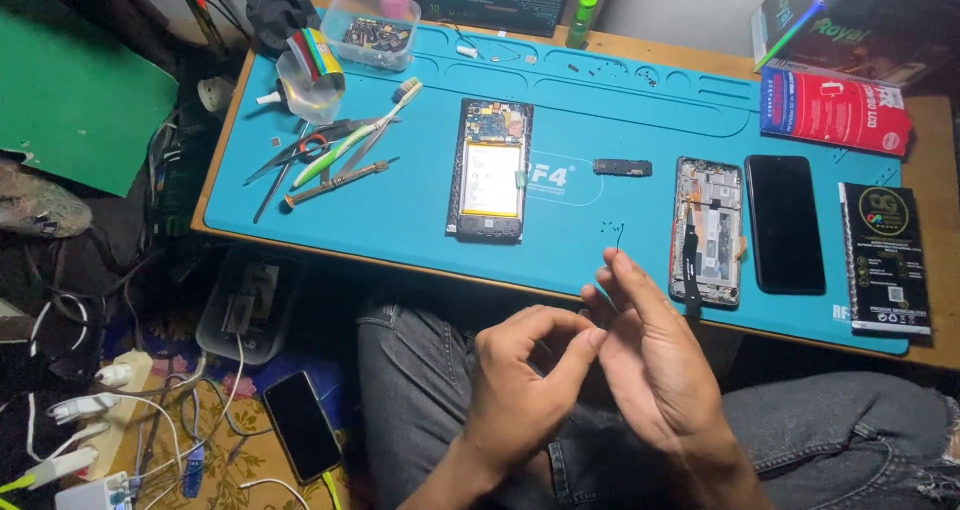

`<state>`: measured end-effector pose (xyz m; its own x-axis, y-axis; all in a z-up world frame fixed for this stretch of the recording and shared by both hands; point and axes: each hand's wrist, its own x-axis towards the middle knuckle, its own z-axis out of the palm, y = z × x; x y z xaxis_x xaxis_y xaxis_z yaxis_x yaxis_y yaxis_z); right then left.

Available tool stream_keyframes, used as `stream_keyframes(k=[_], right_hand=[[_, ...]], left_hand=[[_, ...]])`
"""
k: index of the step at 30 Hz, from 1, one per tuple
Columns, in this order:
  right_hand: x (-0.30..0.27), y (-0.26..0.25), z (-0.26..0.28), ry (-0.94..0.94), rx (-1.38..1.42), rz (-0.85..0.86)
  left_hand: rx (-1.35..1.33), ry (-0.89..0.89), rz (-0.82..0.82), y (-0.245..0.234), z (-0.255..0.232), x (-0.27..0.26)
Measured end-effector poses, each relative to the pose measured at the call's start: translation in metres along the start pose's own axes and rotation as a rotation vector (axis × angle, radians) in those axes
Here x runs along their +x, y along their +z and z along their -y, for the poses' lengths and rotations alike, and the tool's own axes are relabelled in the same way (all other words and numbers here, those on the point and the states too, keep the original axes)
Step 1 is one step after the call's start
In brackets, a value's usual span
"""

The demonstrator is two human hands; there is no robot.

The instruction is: Disassembling a smartphone by prying out the battery and other internal components using a prying tool and hands.

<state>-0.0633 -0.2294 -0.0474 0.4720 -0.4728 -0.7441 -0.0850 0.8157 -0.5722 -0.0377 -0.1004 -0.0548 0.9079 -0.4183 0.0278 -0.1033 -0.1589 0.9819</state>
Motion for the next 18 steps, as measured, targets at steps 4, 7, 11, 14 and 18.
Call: stream_keyframes(k=[4,7,11,14,18], right_hand=[[0.008,0.000,-0.001,-0.130,-0.079,0.069],[0.025,0.005,-0.004,-0.352,-0.387,0.141],[0.036,0.026,0.006,-0.460,-0.580,0.181],[0.054,0.042,0.008,-0.504,-0.615,0.194],[0.078,0.057,0.009,-0.609,-0.736,0.209]], left_hand=[[0.010,-0.046,0.002,-0.006,0.004,0.003],[0.038,0.004,-0.039,-0.015,0.005,0.011],[0.122,0.071,-0.104,-0.025,0.016,0.025],[0.215,0.147,-0.151,-0.029,0.027,0.039],[0.330,0.295,-0.214,-0.030,0.045,0.055]])
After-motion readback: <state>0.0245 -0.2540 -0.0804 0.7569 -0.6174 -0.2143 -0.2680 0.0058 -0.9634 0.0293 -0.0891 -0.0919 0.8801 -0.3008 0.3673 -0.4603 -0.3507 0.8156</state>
